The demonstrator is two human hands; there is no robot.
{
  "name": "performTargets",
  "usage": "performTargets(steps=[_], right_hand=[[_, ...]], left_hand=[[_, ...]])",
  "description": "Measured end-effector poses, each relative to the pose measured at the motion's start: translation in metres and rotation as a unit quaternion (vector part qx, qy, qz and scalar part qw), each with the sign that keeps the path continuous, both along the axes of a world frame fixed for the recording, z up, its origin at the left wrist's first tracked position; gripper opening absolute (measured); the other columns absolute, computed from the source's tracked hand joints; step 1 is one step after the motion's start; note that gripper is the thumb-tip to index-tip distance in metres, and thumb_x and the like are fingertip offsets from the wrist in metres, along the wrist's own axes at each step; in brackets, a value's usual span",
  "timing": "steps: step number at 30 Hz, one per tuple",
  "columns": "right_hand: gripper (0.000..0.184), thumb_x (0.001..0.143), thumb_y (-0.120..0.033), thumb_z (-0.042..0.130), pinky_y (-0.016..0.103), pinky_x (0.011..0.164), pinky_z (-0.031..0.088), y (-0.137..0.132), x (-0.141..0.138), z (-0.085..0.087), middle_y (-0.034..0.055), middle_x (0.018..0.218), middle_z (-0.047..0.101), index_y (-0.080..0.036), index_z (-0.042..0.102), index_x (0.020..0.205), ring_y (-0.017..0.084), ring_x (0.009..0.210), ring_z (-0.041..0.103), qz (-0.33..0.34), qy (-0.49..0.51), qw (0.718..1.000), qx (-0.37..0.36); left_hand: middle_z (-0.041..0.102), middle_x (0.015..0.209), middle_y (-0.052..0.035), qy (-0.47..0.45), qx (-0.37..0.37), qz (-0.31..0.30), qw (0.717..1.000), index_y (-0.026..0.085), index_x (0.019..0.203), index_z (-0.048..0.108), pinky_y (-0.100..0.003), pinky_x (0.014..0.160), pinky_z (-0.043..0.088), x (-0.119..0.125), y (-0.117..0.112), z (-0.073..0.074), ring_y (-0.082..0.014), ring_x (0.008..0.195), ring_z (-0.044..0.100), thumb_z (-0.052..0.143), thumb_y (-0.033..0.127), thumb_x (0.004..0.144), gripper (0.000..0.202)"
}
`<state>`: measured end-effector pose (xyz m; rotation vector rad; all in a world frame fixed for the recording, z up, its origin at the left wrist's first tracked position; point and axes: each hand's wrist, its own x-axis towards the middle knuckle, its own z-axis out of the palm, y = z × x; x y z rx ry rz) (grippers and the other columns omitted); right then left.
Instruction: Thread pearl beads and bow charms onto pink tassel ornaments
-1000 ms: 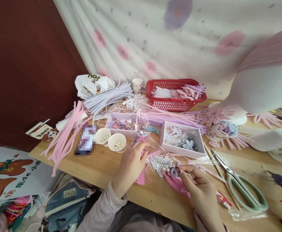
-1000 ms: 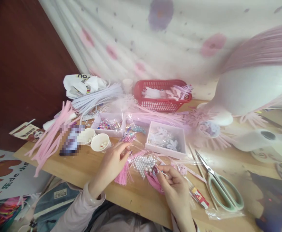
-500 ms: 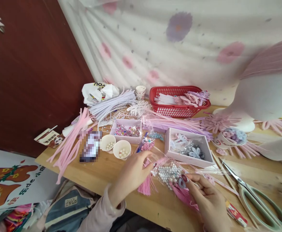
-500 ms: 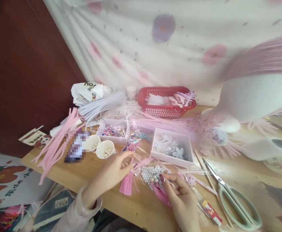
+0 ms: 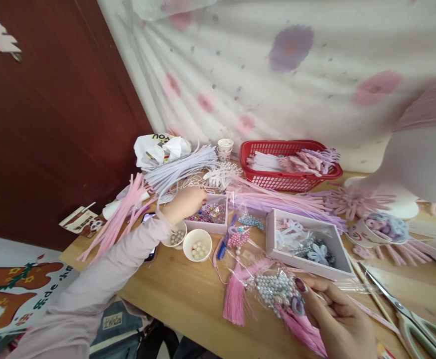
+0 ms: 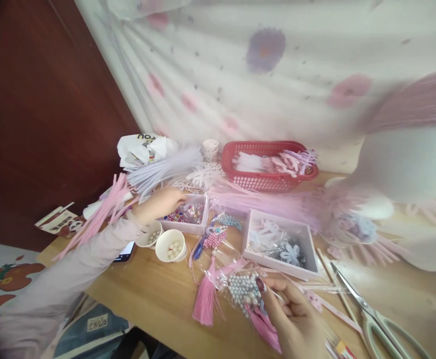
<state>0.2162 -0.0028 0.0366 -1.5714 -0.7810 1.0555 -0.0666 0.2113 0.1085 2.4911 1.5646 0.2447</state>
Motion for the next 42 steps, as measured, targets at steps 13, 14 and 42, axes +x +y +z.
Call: performTargets(steps=[13,14,42], right_hand=[[0.038,0.071,-0.055,0.084,0.019,0.038,0.026,0.003,-0.010,0.009,-0.0045,0.048,0.046,-0.018,0.075,0.075,0.008,0.042,0.033,-0.009,0.027,0.997,0.072],[0.037,0.072,-0.053,0.083,0.019,0.038,0.025,0.003,-0.011,0.011,-0.0052,0.048,0.044,-0.018,0.075,0.074,0.007,0.043,0.032,-0.005,0.033,0.996,0.087],[0.010,0.085,-0.015,0.073,0.017,0.034,0.034,-0.023,-0.026,0.030,-0.0039,0.052,0.064,-0.023,0.077,0.088,0.005,0.031,0.039,0.026,-0.216,0.934,0.282]], left_hand=[[0.074,0.099,-0.0104,0.069,0.018,-0.059,0.996,0.018,0.086,0.073,-0.036,0.091,0.050,0.000,-0.002,-0.006,-0.0252,0.098,0.068,0.052,0.007,0.084,0.024],[0.073,0.100,-0.0108,0.059,0.031,-0.055,0.996,0.018,0.089,0.073,-0.037,0.093,0.050,-0.003,-0.007,0.003,-0.0257,0.099,0.067,0.051,0.010,0.087,0.024],[0.078,0.069,0.0026,-0.772,-0.434,0.124,0.447,0.025,0.076,0.079,-0.011,0.057,0.057,0.130,-0.198,-0.041,-0.0077,0.060,0.072,0.092,0.030,0.067,0.017]])
